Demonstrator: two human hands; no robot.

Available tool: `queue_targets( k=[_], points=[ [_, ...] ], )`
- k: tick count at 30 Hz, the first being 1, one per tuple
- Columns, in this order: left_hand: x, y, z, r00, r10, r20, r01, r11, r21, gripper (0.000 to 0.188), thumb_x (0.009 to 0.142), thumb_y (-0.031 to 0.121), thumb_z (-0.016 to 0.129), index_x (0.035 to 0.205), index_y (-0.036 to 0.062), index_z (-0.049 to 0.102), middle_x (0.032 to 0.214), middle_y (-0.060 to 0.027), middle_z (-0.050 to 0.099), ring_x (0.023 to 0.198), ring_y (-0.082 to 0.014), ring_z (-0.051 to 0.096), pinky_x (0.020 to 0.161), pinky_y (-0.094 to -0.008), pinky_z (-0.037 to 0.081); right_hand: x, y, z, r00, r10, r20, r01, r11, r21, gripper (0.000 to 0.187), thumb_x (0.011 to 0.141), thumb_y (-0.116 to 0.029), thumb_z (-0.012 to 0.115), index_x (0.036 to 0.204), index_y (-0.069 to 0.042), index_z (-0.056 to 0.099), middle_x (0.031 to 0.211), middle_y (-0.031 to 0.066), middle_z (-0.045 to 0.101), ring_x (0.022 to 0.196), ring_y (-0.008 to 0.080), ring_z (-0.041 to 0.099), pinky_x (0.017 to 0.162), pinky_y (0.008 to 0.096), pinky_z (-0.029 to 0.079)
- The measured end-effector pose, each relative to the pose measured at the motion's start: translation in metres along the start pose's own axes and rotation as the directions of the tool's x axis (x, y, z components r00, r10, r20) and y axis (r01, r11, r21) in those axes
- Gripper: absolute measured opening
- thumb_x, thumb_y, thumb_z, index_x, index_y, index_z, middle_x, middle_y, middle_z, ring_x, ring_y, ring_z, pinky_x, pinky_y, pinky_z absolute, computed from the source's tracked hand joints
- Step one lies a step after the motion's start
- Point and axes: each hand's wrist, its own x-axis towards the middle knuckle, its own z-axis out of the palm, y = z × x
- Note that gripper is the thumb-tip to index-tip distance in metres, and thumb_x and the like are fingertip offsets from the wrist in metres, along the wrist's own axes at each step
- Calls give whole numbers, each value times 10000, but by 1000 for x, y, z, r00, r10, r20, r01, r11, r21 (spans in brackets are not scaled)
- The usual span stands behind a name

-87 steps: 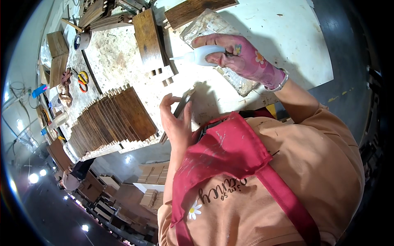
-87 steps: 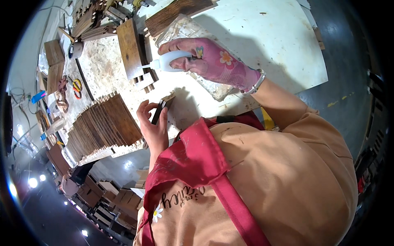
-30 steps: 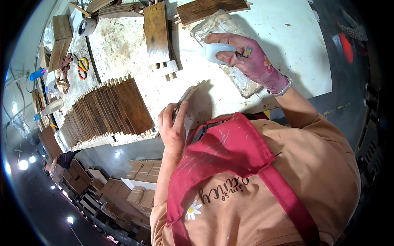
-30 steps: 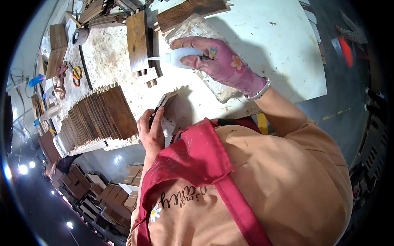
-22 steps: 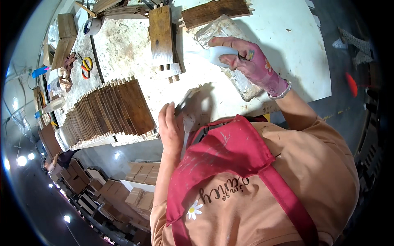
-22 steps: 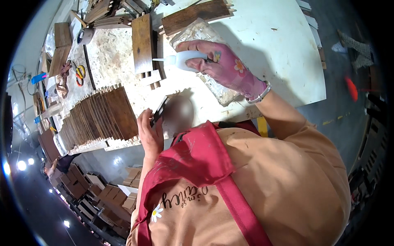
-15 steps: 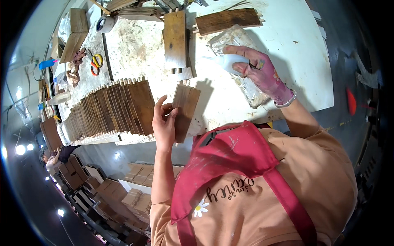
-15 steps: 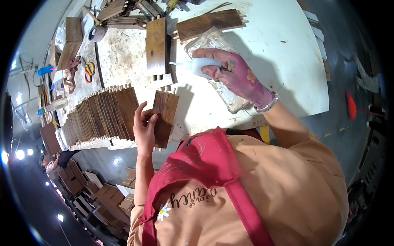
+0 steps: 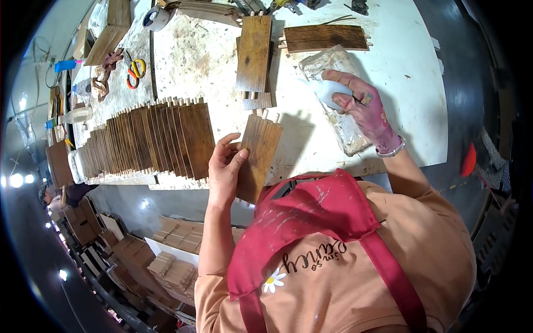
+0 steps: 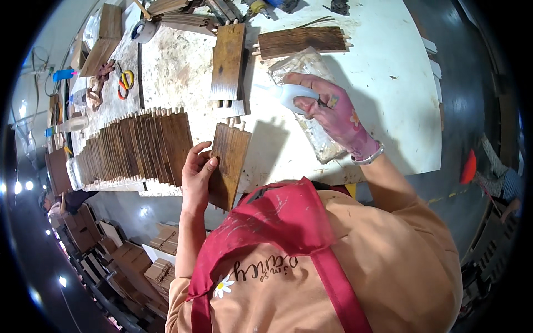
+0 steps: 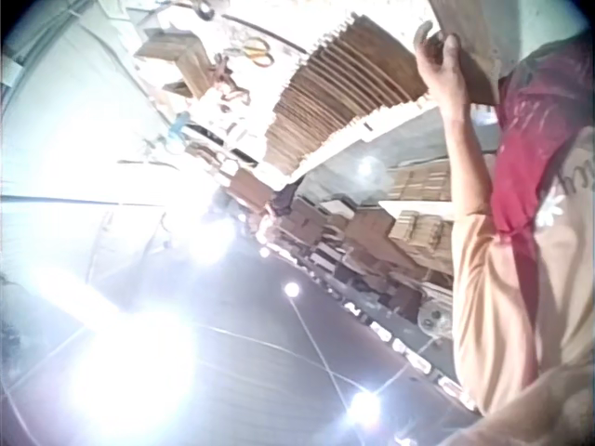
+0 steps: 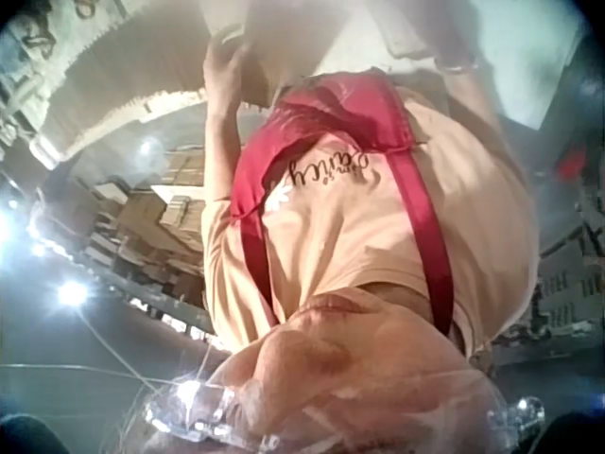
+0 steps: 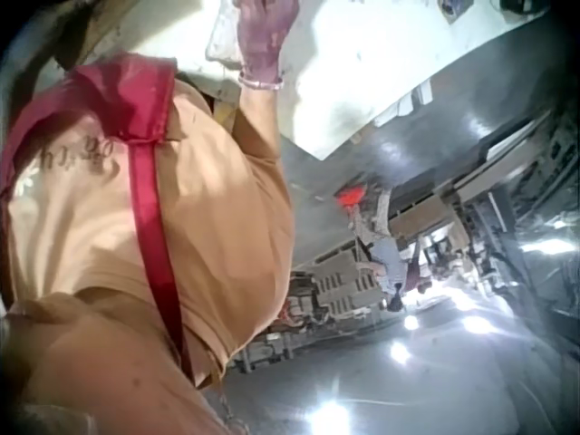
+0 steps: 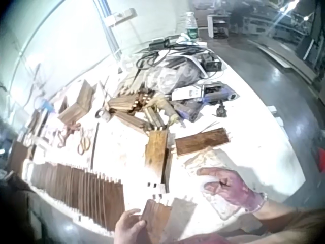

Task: The person applies glue from a bottle onto the finger joints of several wooden pieces and then places them onto a large stack on the workbench.

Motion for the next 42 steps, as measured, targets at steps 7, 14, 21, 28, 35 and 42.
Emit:
queue_targets(
  k=[7,14,21,28,35,42],
  points=[
    [0,-6,-2,998,-45,54,53,988,-147,370,884,29,650,1240,58,551,936,1,593,869,-83,561,811,-229,456,1,5,-2,999,-37,1,37,999,4,415,872,-137,659,1250,7,567,1173,42,611,950,76,558,781,210,449],
    [-5,-5,-4,991,-78,106,95,982,-165,462,881,33,653,1312,66,491,929,2,598,890,-82,582,824,-223,484,1,4,-4,999,-32,3,32,999,-10,454,867,-144,659,1273,21,543,1169,49,598,935,83,556,788,213,450],
    [-10,-21,-10,975,-161,155,189,964,-188,506,877,-20,623,1350,47,455,1100,-63,618,1010,-142,586,909,-275,473,1,-6,3,998,48,-38,-52,994,-98,458,871,-145,641,1292,1,536,1185,51,589,943,89,558,810,221,453],
    [-14,-29,-15,975,-108,193,127,988,-86,506,876,-16,614,1357,39,465,1215,-96,595,1056,-172,589,943,-299,464,0,-4,2,999,25,-23,-27,997,-77,460,874,-156,643,1300,-20,534,1175,36,589,953,88,560,823,226,457],
    [-13,-33,-11,987,155,50,-158,832,532,529,844,-24,621,1345,66,478,1209,-125,557,1020,-236,587,875,-340,486,1,-5,4,999,21,-31,-25,989,-142,436,881,-146,653,1284,-18,549,1158,24,599,903,58,552,740,193,456],
    [-14,-58,0,914,400,-70,-204,601,773,822,703,184,813,1384,28,381,1296,-221,425,1176,-391,443,984,-463,390,1,-3,2,999,48,-24,-51,989,-141,426,879,-117,650,1284,-29,555,1181,35,597,920,68,560,758,203,462]
  ],
)
